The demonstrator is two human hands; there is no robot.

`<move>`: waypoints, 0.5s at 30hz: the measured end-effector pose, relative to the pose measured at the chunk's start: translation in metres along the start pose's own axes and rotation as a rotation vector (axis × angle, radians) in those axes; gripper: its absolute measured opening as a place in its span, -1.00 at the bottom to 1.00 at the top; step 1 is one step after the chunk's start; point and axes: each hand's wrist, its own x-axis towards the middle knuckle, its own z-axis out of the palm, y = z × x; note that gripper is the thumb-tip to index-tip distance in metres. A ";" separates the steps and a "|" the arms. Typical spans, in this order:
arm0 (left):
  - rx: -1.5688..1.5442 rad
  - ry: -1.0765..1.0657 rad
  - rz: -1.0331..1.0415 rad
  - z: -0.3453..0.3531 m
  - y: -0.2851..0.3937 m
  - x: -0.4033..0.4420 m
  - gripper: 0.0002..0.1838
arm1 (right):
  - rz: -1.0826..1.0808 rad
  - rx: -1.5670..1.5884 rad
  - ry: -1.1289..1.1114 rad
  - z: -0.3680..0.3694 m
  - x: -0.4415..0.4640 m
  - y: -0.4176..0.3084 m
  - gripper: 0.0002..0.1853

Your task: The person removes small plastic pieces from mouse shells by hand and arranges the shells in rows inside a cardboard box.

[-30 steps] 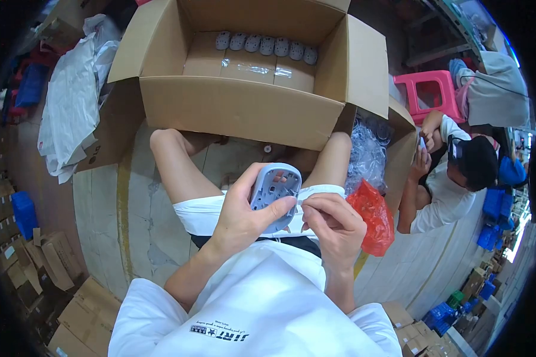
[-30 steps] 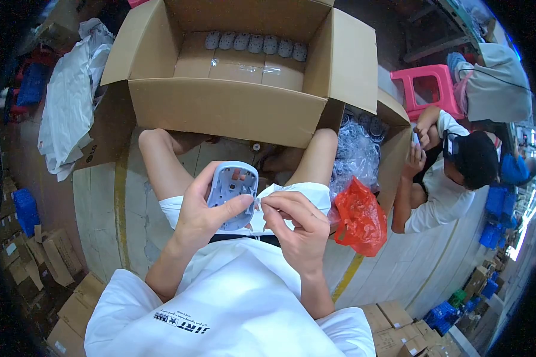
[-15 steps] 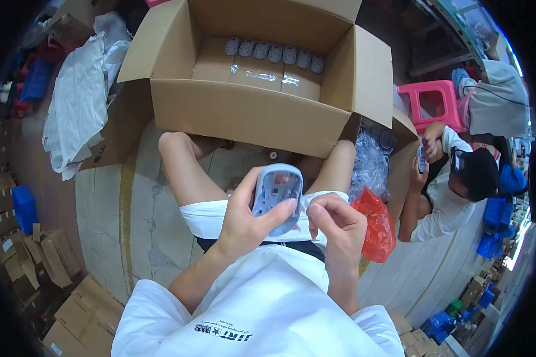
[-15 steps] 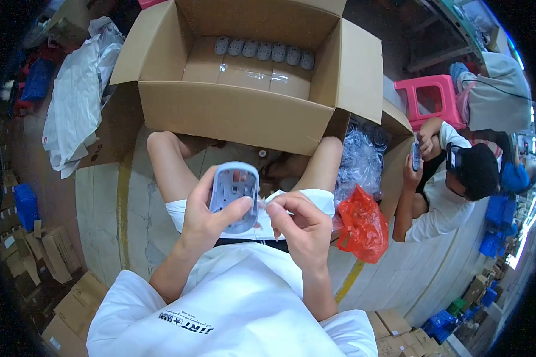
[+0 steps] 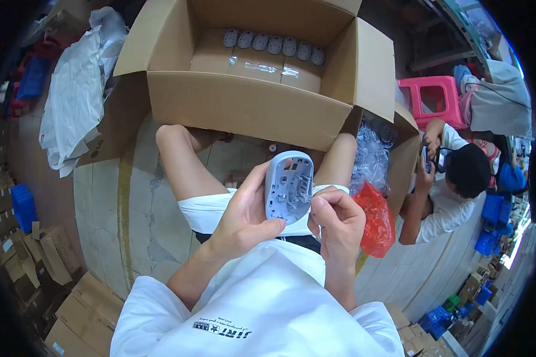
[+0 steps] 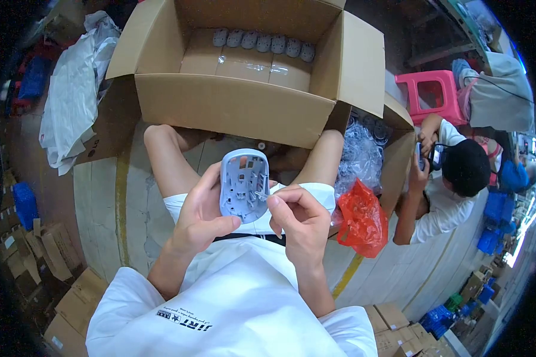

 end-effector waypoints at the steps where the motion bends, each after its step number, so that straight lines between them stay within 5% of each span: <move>1: -0.009 -0.018 -0.013 -0.001 0.000 -0.001 -0.15 | 0.004 0.000 0.010 0.001 -0.001 0.000 -0.96; 4: -0.026 -0.055 -0.041 -0.001 0.001 -0.003 -0.13 | 0.014 0.001 0.030 0.004 -0.003 0.001 -0.97; 8: -0.014 -0.054 -0.039 0.003 0.002 -0.002 -0.13 | -0.398 -0.611 0.092 0.011 -0.007 0.002 -0.98; 15: 0.017 -0.062 -0.029 0.007 0.000 -0.003 -0.13 | -0.403 -0.691 0.127 0.019 -0.003 0.003 -0.94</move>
